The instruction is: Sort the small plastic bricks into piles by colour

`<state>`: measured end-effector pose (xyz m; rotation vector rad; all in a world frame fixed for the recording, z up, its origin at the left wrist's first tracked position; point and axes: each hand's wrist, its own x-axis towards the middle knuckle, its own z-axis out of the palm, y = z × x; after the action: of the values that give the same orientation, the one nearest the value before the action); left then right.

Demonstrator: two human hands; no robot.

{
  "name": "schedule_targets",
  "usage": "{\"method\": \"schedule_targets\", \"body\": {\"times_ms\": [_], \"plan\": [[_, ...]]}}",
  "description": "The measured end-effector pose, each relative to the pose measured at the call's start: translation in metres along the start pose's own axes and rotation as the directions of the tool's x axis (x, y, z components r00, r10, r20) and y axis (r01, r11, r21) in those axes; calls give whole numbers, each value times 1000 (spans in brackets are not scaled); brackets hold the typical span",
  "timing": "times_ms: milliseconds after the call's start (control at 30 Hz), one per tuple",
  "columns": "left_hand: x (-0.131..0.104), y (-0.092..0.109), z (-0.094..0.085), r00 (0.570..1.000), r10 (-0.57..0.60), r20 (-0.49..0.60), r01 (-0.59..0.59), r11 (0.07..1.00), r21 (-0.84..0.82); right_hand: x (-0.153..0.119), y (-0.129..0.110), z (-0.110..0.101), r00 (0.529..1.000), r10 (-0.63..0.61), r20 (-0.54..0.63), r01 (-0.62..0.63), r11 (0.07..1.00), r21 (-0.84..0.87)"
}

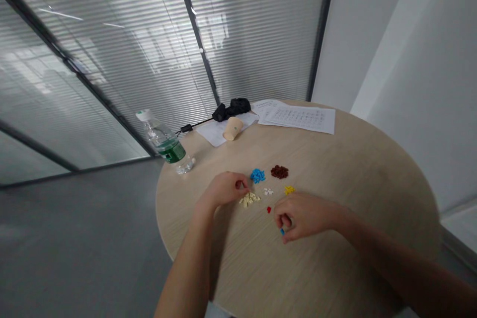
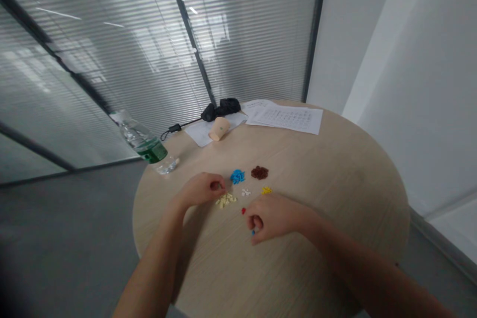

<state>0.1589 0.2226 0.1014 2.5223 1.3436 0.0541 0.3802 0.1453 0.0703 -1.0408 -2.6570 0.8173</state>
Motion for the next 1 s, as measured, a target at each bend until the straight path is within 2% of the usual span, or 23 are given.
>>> {"method": "schedule_targets", "body": {"times_ms": [167, 267, 333, 433, 500, 600, 733, 833, 900, 933, 1000], "plan": [[-1, 2, -1, 999, 31, 13, -30, 998, -59, 1, 2, 1, 999, -30, -18, 30, 1000, -8], [0, 8, 0, 995, 88, -39, -95, 967, -235, 1, 0, -3, 987, -67, -147, 65, 998, -20], [1, 16, 2, 985, 168, -37, -168, 901, -400, 0, -1, -8, 950, -101, -294, 91, 995, -49], [2, 29, 7, 947, 319, 45, -234, 778, -582, -1, 0, -13, 867, -154, -474, 111, 987, -119], [3, 35, 10, 923, 373, 92, -229, 727, -647, -2, 1, -14, 833, -182, -522, 119, 981, -152], [3, 38, 13, 911, 396, 115, -201, 669, -716, -1, 2, -14, 817, -200, -541, 120, 976, -180], [4, 38, 14, 926, 364, 101, -164, 631, -758, 0, 2, -13, 810, -200, -552, 119, 977, -179], [5, 36, 15, 948, 313, 48, -177, 650, -739, 0, 1, -14, 817, -132, -562, 62, 988, -142], [8, 34, 16, 975, 217, -45, -192, 723, -664, -1, -1, -15, 836, -81, -543, 28, 994, -106], [9, 32, 16, 984, 142, -109, -179, 785, -593, -2, -2, -16, 860, -71, -505, 30, 996, -89], [12, 28, 18, 972, -1, -234, -94, 913, -397, -3, -5, -15, 927, -79, -366, 64, 997, -52]]}}
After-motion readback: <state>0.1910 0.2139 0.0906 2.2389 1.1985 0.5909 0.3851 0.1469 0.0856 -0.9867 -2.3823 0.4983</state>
